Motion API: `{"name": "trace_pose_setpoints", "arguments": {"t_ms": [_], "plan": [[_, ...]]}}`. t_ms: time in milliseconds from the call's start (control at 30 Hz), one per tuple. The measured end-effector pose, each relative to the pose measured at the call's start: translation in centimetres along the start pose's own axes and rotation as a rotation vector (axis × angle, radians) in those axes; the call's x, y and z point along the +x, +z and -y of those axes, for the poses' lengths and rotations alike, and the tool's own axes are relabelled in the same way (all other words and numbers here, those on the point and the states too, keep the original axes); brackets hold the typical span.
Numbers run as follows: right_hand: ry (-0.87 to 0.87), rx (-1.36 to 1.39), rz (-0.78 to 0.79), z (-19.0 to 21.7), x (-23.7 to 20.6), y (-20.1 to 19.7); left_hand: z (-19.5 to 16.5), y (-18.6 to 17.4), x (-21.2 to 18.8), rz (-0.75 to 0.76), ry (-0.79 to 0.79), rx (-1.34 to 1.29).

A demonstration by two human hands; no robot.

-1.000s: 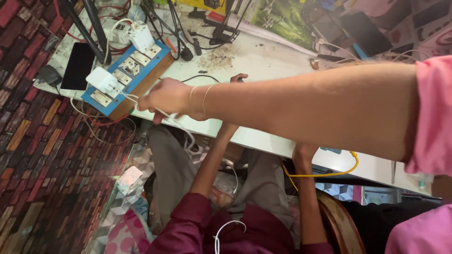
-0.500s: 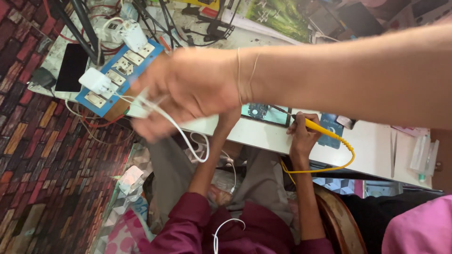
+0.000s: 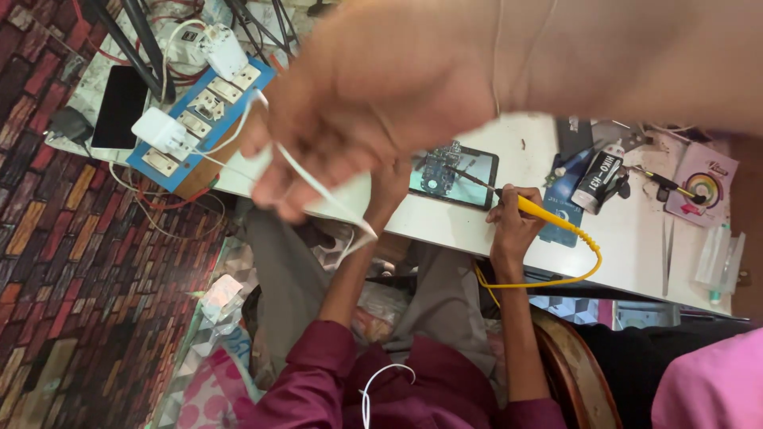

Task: The person uses a soldering iron to work on a small circuit board placed on a tablet screen. They hold the board steady with one hand while applying the soldering iron with the other, focusing on specific points on the board.

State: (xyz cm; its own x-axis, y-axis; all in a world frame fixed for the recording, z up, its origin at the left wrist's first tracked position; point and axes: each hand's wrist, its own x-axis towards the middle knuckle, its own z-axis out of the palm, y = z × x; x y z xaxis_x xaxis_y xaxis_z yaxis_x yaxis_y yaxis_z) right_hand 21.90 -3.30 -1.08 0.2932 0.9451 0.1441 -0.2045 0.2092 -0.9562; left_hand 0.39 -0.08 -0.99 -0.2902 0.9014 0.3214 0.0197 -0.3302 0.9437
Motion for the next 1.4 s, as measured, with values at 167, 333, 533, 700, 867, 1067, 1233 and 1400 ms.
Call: {"name": "trace_pose_setpoints", "arguments": {"t_ms": [167, 333, 533, 700, 867, 1067, 1233, 1400], "plan": [[0.023, -0.046, -0.013, 0.1, -0.1, -0.1, -0.5, 0.0, 0.4, -0.032, -0.005, 0.058], [0.023, -0.024, 0.005, 0.6, -0.3, 0.2, 0.0, 0.4, 0.2, 0.046, 0.047, -0.199], [0.055, -0.097, -0.006, 1.0, -0.5, 0.3, -1.1, 0.0, 0.5, 0.008, -0.031, 0.049], [0.035, -0.046, 0.023, 0.9, -0.4, 0.1, -2.0, 0.1, 0.6, -0.004, -0.02, 0.089], [-0.001, -0.054, 0.033, 0.9, -0.4, 0.1, -1.7, 0.2, 0.8, -0.009, 0.004, 0.076], [-0.028, -0.08, 0.031, 0.5, -0.6, 0.1, -1.3, 0.2, 0.4, -0.01, 0.073, -0.032], [0.013, -0.03, -0.003, 0.0, 0.0, -0.1, -1.0, 0.1, 0.4, 0.0, 0.203, -0.028], [0.032, -0.031, -0.013, 0.0, 0.1, -0.3, -1.4, 0.1, 0.7, -0.026, -0.016, 0.098]]}}
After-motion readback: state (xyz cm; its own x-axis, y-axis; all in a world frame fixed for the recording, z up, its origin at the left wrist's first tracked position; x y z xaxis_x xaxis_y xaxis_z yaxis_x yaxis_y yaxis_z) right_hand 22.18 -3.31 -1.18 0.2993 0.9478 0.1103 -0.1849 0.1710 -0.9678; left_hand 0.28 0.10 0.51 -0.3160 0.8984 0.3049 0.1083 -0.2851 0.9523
